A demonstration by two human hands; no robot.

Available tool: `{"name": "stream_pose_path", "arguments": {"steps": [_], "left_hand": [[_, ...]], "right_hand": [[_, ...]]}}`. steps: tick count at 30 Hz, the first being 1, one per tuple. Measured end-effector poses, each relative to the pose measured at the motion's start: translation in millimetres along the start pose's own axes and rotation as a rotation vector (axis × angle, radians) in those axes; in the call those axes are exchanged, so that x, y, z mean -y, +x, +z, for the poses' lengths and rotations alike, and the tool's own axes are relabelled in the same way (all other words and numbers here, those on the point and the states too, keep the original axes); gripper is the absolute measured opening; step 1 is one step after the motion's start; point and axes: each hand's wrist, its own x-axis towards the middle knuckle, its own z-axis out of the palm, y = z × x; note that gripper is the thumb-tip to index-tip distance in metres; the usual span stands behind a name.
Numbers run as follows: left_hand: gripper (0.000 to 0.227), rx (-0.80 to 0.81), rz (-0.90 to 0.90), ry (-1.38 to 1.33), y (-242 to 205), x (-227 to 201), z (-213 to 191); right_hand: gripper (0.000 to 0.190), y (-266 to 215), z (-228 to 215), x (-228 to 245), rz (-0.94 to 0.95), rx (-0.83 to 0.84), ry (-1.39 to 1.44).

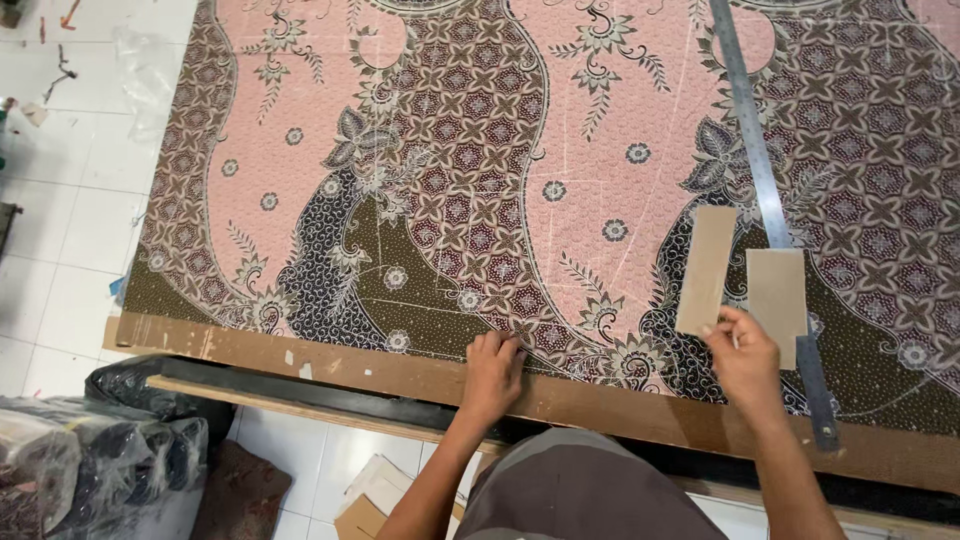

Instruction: The person applies a white substance to a patterned fabric surface using a small rectangular tool. They repeatedly rub the tool over specific areas of the fabric, which is laid out on a large wooden table.

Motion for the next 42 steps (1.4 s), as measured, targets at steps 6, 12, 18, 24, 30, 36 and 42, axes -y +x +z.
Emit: {"name": "stream_pose_path", "arguments": {"steps": [6, 12, 18, 24, 30, 36, 42], "left_hand": [[0.022, 0.004, 0.033, 0.049, 0.1, -0.3, 4.2], [0.022, 0.019, 0.024, 0.056, -0.8, -0.1, 3.9], [0.024, 0.024, 0.025, 0.058, 0.8, -0.7, 2.9], [0.026, 0.033, 0.020, 0.058, 0.2, -2.4, 1.7], [0.026, 0.030, 0.019, 0.051, 0.1, -2.9, 1.1], [0.025, 0.027, 0.026, 0.040, 0.9, -2.3, 0.3], [0.025, 0.027, 0.033, 0.039, 1.8, -0.9, 0.0]], "right_hand": [[0.034, 29.1, -40.7, -14.1, -0.030, -0.111, 0.107], [0.033, 33.7, -30.3, -32.8, -0.022, -0.087, 0.165], [0.034, 37.4, -8.2, -19.0, 0.041, -0.048, 0.138], [0.031, 56.4, 17.5, 6.9, 0.068, -0.032, 0.120], [0.026, 83.4, 39.3, 18.3, 0.035, -0.013, 0.167], [0.023, 105.7, 57.7, 20.8, 0.035, -0.003, 0.191], [0.023, 107.2, 74.4, 19.0, 0.028, 0.039, 0.137]]}}
